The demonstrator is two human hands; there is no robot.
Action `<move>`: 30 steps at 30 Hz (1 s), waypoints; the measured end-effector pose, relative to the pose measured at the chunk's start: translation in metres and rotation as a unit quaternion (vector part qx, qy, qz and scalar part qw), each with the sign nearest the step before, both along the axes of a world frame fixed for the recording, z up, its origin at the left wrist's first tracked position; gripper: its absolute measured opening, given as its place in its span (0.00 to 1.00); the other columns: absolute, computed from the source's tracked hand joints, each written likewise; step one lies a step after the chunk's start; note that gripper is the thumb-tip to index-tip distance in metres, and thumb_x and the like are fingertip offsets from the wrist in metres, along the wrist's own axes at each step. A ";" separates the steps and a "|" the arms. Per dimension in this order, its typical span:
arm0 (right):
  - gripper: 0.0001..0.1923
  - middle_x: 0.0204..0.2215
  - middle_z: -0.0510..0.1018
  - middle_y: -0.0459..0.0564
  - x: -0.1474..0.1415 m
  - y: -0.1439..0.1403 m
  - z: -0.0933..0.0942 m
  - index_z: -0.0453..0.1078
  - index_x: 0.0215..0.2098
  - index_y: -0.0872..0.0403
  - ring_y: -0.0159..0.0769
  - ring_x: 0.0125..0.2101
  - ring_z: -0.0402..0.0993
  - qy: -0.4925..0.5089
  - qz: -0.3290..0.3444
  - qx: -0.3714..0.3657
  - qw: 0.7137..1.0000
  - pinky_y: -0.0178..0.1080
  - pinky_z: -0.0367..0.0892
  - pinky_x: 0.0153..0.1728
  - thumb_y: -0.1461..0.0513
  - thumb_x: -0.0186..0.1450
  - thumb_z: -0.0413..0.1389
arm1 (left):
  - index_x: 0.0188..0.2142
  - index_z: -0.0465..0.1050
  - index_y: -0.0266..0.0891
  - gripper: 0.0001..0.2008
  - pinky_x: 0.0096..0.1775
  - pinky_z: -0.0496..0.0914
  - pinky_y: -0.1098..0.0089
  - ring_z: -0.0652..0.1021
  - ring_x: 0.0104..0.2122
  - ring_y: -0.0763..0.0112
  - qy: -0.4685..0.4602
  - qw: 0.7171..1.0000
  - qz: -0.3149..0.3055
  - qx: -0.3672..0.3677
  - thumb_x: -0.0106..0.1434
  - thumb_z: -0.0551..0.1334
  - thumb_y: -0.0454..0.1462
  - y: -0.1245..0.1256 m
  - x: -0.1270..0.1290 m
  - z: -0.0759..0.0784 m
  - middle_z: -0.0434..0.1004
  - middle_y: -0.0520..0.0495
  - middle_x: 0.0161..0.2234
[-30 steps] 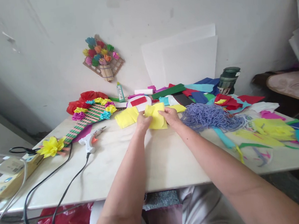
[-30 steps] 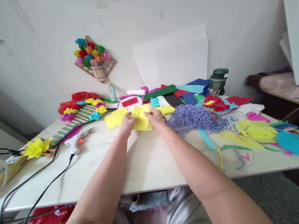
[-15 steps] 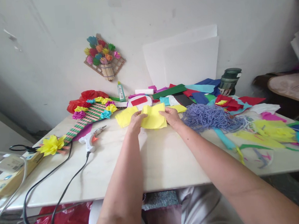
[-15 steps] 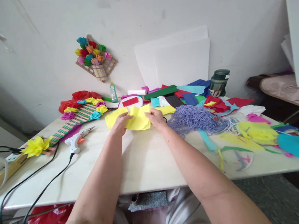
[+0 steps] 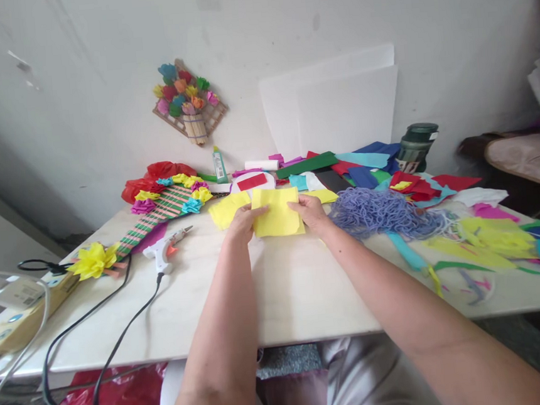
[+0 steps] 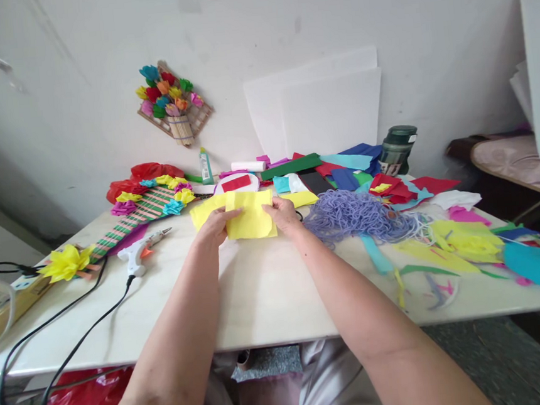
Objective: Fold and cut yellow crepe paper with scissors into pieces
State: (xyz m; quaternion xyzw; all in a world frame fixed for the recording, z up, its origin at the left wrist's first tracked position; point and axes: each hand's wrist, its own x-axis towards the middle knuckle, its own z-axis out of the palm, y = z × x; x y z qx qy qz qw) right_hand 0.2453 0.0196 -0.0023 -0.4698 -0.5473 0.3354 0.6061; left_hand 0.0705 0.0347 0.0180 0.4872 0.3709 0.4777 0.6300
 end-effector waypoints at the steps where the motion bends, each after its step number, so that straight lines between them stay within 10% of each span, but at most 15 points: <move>1: 0.11 0.17 0.71 0.44 0.000 0.000 -0.001 0.69 0.22 0.56 0.35 0.23 0.68 -0.006 0.000 0.000 1.000 0.36 0.63 0.24 0.56 0.47 0.56 | 0.31 0.71 0.33 0.18 0.32 0.70 0.67 0.76 0.31 0.62 0.000 1.000 0.010 -0.008 0.38 0.68 0.36 0.000 -0.001 0.000 0.76 0.42 0.28; 18: 0.14 0.18 0.71 0.43 0.004 0.014 -0.010 0.66 0.20 0.54 0.33 0.23 0.68 0.006 -0.013 -0.004 1.000 0.36 0.64 0.25 0.52 0.45 0.59 | 0.25 0.68 0.37 0.11 0.25 0.67 0.72 0.74 0.22 0.70 0.087 0.976 0.178 0.093 0.45 0.63 0.41 0.010 0.003 -0.001 0.71 0.51 0.20; 30: 0.16 0.17 0.71 0.42 -0.002 0.000 0.003 0.65 0.22 0.53 0.34 0.21 0.70 0.111 0.000 -0.053 0.992 0.35 0.65 0.21 0.51 0.43 0.60 | 0.21 0.68 0.35 0.13 0.21 0.61 0.76 0.70 0.19 0.75 0.067 0.989 0.101 0.082 0.42 0.65 0.43 0.000 -0.004 0.004 0.69 0.51 0.19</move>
